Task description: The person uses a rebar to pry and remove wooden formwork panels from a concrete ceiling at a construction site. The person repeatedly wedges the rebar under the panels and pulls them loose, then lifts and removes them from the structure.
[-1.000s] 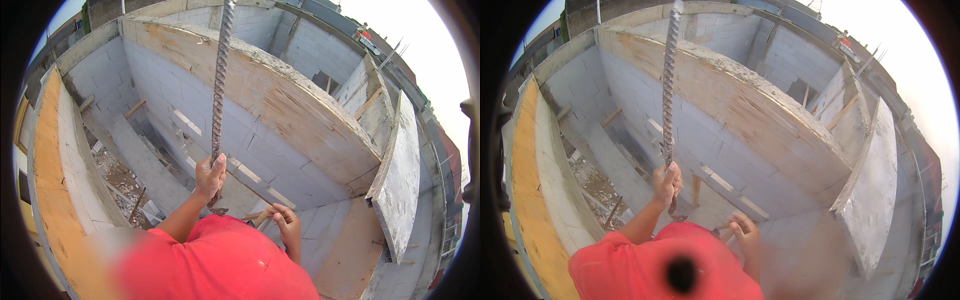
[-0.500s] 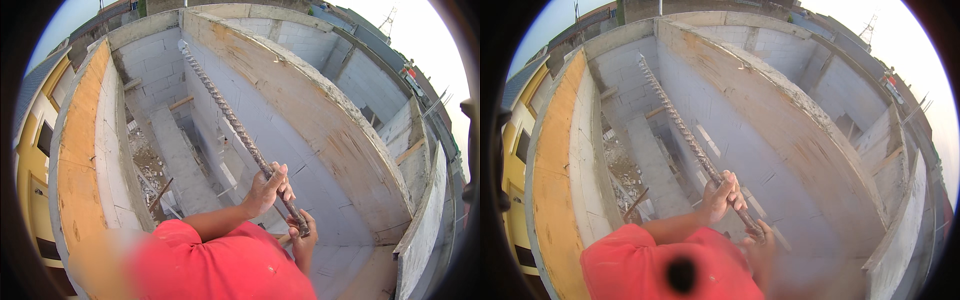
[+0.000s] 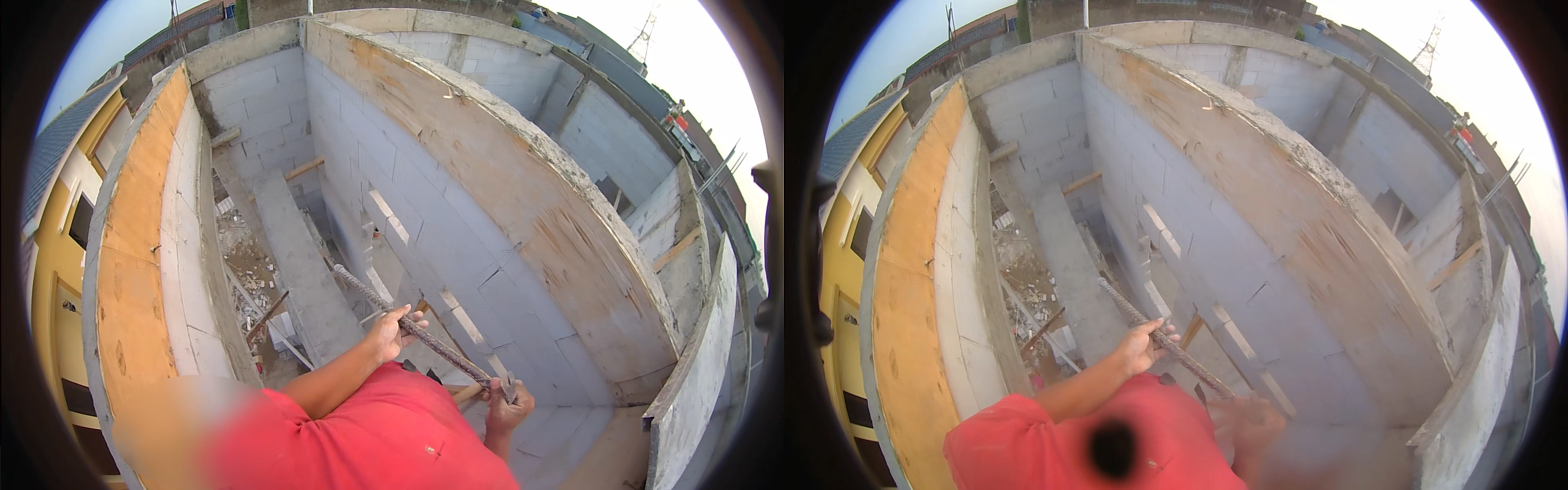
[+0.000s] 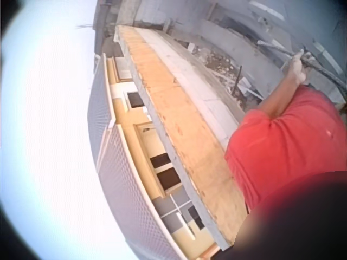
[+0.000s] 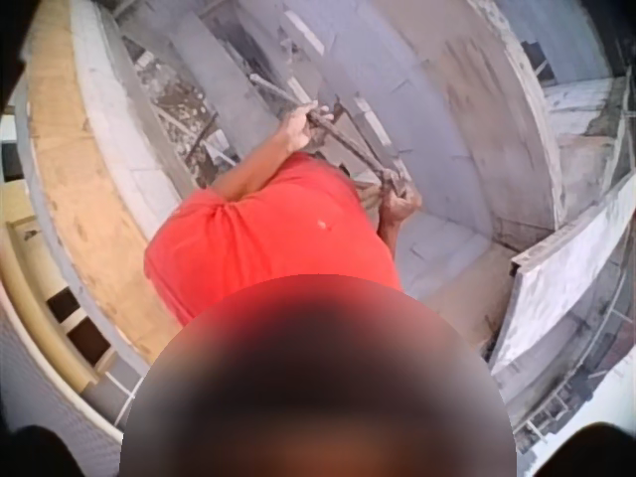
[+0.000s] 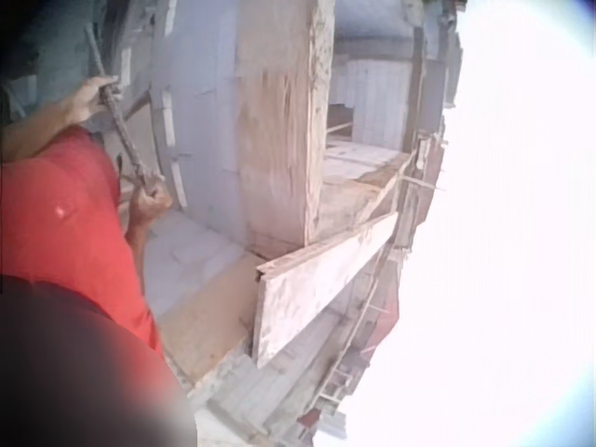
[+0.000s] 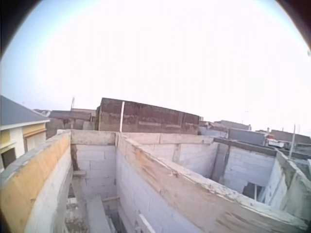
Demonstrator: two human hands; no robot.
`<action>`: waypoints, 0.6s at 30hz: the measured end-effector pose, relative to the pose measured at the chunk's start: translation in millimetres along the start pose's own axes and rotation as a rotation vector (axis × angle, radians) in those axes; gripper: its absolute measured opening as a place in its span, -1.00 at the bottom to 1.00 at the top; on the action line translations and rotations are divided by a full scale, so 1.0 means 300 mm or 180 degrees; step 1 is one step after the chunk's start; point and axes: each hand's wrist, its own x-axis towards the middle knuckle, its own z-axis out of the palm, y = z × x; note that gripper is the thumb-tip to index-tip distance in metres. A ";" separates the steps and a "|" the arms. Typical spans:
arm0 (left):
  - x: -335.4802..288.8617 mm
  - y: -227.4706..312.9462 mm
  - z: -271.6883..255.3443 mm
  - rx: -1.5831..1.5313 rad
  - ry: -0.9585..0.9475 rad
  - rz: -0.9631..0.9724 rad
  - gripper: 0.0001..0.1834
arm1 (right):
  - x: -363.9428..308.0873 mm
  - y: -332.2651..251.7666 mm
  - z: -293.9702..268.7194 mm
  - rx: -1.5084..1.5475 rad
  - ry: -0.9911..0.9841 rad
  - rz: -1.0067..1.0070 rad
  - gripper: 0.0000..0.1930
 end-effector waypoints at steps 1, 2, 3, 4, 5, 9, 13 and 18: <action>-0.004 -0.024 0.007 0.0030 0.0060 -0.0072 -0.66 | -0.001 0.000 -0.014 0.0100 0.0073 -0.0170 -0.66; -0.005 -0.041 0.024 -0.0091 -0.0039 -0.0102 -0.72 | 0.001 -0.002 -0.028 0.0271 0.0099 -0.0079 -0.66; -0.010 -0.055 0.041 -0.0151 -0.0134 -0.0141 -0.73 | 0.004 -0.005 -0.042 0.0452 0.0124 0.0004 -0.66; -0.019 -0.067 0.058 -0.0205 -0.0211 -0.0163 -0.74 | 0.010 -0.013 -0.056 0.0701 0.0144 0.0020 -0.65; -0.033 -0.082 0.070 -0.0256 -0.0283 -0.0198 -0.75 | 0.018 -0.024 -0.070 0.0567 0.0181 -0.0074 -0.64; -0.091 -0.143 0.079 -0.0583 -0.0472 -0.0430 -0.77 | 0.075 -0.092 -0.102 0.0887 -0.0024 -0.0310 -0.58; -0.119 -0.205 0.058 -0.0854 -0.0447 -0.0754 -0.76 | 0.113 -0.158 -0.051 0.1979 -0.0267 -0.0217 -0.53; -0.060 -0.223 0.083 -0.1073 -0.0844 -0.1138 -0.75 | 0.105 -0.163 0.035 0.2629 -0.0481 -0.0216 -0.54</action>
